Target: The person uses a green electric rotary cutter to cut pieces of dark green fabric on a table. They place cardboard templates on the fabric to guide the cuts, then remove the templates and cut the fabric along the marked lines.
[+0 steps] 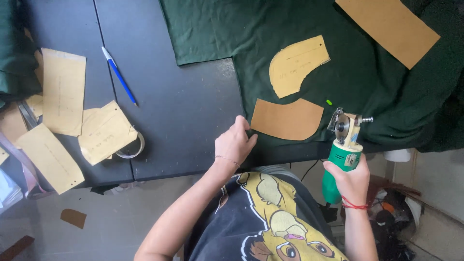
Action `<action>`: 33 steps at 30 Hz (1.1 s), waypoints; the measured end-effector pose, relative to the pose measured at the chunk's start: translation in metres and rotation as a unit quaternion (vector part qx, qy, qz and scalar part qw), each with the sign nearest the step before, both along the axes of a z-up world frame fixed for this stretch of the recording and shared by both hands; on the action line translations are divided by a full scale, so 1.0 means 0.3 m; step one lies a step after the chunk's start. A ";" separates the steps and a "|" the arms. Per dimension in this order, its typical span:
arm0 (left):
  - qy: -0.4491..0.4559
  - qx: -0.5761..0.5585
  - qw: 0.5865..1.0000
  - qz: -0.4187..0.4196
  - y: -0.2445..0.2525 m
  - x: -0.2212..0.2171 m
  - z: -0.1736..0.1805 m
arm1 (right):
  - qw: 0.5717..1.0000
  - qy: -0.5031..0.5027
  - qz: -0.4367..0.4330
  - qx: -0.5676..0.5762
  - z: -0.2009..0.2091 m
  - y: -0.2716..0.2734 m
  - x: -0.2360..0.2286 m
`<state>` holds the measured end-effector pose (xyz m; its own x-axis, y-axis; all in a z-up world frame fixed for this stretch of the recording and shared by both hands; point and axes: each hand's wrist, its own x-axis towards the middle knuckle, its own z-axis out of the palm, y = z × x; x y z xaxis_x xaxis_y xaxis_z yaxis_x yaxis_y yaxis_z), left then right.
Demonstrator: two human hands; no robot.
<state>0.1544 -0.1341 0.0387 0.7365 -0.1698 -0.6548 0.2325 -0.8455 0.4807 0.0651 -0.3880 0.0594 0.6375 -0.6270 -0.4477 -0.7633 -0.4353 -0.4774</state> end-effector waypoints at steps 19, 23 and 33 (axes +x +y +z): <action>-0.303 -0.018 0.953 0.022 -0.135 0.275 -0.157 | 0.994 -0.040 -0.020 0.102 0.085 0.046 0.174; -0.417 -0.076 0.901 -0.089 0.017 0.272 -0.159 | 0.976 -0.008 -0.088 0.200 0.171 0.170 0.233; -0.471 -0.111 0.840 -0.246 0.585 0.656 -0.167 | 0.922 0.053 -0.177 0.340 0.159 0.716 0.367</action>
